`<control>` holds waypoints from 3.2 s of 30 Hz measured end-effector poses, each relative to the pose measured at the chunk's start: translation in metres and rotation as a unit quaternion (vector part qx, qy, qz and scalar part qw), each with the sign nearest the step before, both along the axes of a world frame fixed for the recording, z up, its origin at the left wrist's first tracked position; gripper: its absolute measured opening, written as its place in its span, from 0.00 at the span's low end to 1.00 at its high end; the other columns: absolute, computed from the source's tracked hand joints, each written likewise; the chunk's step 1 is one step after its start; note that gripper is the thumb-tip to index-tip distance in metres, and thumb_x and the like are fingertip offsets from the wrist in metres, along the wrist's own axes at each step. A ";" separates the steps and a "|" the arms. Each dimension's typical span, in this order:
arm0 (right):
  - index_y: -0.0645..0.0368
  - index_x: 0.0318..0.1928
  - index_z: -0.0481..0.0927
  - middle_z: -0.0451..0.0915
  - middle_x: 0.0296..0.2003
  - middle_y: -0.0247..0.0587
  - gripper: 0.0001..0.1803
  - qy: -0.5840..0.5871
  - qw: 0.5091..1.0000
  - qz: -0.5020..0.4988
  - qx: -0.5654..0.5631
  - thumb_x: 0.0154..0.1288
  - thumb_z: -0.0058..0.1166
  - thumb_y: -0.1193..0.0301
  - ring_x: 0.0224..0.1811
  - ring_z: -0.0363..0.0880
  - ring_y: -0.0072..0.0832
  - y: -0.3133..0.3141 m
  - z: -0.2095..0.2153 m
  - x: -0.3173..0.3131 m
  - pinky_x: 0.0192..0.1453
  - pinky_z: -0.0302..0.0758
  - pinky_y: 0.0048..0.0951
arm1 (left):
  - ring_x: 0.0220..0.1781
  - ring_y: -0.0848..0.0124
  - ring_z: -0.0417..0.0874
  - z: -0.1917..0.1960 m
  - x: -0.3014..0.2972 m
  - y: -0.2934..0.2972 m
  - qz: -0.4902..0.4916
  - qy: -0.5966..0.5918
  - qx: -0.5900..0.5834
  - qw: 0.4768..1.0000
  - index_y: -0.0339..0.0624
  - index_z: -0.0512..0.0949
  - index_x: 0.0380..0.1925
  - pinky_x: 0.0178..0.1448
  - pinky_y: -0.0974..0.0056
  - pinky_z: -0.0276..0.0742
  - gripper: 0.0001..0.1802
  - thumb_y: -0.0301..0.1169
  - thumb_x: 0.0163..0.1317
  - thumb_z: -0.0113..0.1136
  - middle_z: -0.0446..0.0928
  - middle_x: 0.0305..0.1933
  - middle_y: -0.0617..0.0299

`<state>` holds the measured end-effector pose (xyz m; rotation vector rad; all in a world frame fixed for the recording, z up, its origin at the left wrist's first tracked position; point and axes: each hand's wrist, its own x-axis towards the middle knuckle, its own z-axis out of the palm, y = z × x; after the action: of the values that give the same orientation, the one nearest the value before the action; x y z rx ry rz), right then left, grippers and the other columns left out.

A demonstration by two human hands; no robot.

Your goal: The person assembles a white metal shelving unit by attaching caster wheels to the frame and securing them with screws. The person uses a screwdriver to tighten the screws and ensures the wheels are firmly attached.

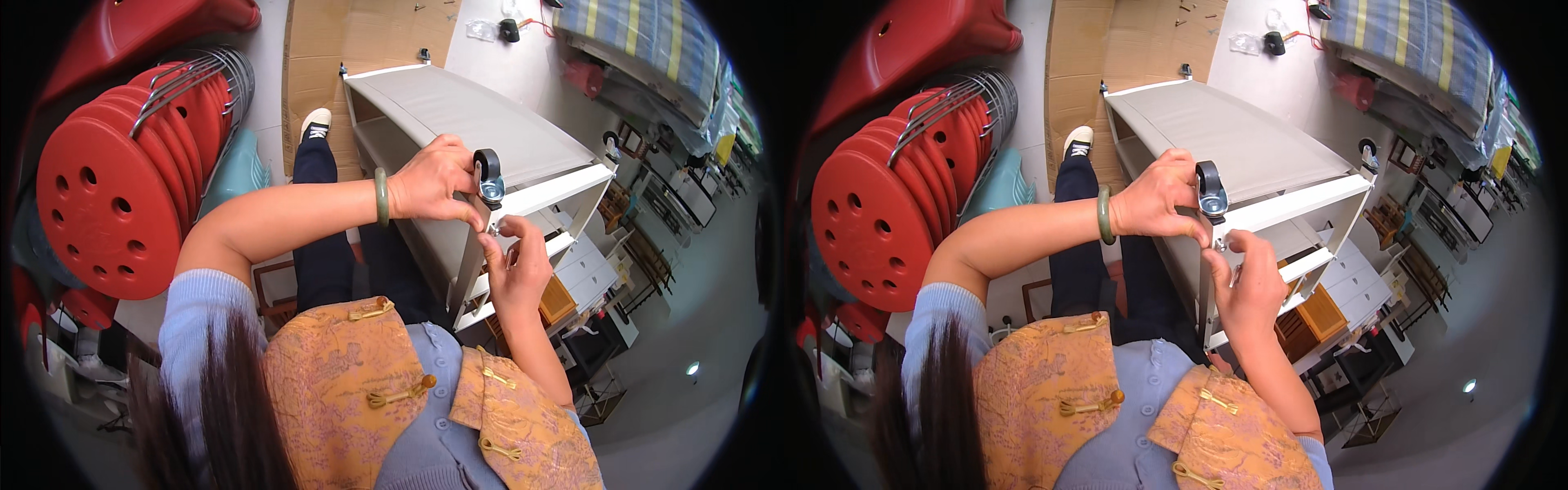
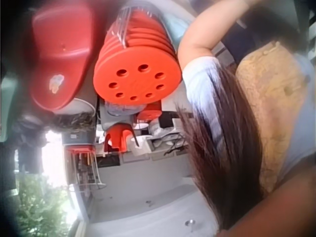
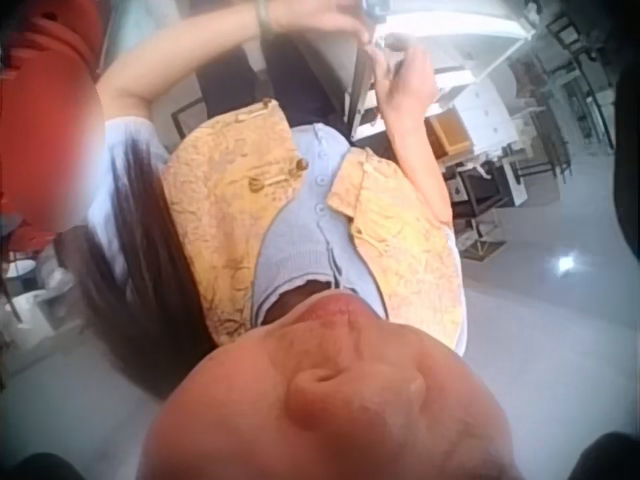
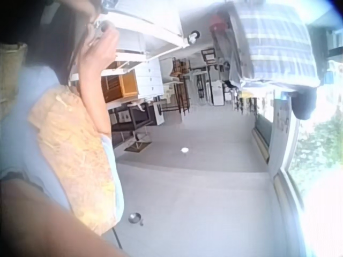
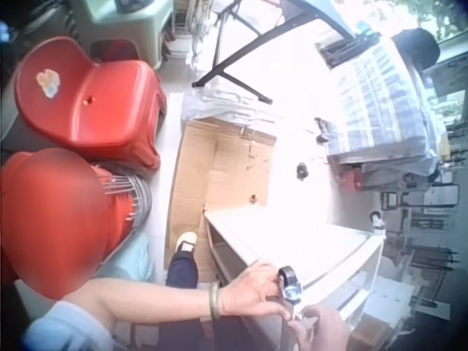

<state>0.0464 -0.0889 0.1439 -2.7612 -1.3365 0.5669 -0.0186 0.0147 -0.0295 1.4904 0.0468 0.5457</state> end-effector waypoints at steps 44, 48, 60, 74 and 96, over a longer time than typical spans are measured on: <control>0.61 0.21 0.75 0.78 0.24 0.44 0.30 0.114 0.893 0.213 -0.379 0.33 0.72 0.46 0.28 0.79 0.42 0.073 -0.010 0.058 0.34 0.74 0.38 | 0.38 0.69 0.80 0.051 0.017 -0.052 -0.055 0.153 -0.871 0.464 0.44 0.74 0.40 0.37 0.61 0.81 0.12 0.36 0.69 0.43 0.77 0.37 0.62; 0.60 0.30 0.74 0.77 0.27 0.42 0.33 0.111 0.915 0.204 -0.330 0.34 0.73 0.47 0.31 0.79 0.42 0.066 -0.005 0.056 0.35 0.73 0.39 | 0.41 0.65 0.81 0.059 0.016 -0.040 -0.053 0.176 -0.860 0.477 0.43 0.74 0.41 0.40 0.55 0.83 0.12 0.32 0.68 0.40 0.77 0.39 0.59; 0.56 0.38 0.73 0.76 0.36 0.38 0.33 0.153 0.974 0.138 -0.096 0.33 0.74 0.53 0.35 0.79 0.40 0.023 -0.001 0.061 0.36 0.74 0.39 | 0.32 0.67 0.79 0.050 0.029 -0.061 0.019 0.121 -0.875 0.469 0.45 0.71 0.27 0.32 0.62 0.80 0.15 0.38 0.68 0.40 0.73 0.28 0.63; 0.50 0.40 0.77 0.73 0.32 0.36 0.29 0.184 0.980 0.069 0.024 0.33 0.73 0.59 0.34 0.78 0.38 0.008 -0.001 0.065 0.35 0.75 0.38 | 0.29 0.60 0.78 0.051 0.020 -0.039 -0.046 0.170 -0.886 0.428 0.44 0.72 0.28 0.21 0.56 0.73 0.10 0.34 0.65 0.46 0.74 0.27 0.57; 0.53 0.40 0.76 0.73 0.35 0.37 0.23 0.202 0.961 0.082 0.168 0.40 0.70 0.67 0.37 0.78 0.39 -0.025 -0.009 0.070 0.38 0.76 0.38 | 0.28 0.56 0.78 0.067 0.041 -0.038 0.096 0.311 -0.844 0.426 0.48 0.69 0.23 0.29 0.51 0.74 0.16 0.47 0.58 0.49 0.74 0.23 0.60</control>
<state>0.1165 -0.1135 0.1348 -2.1374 -1.4089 0.7763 0.0229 -0.0229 0.0373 -0.4917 1.0549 -0.1152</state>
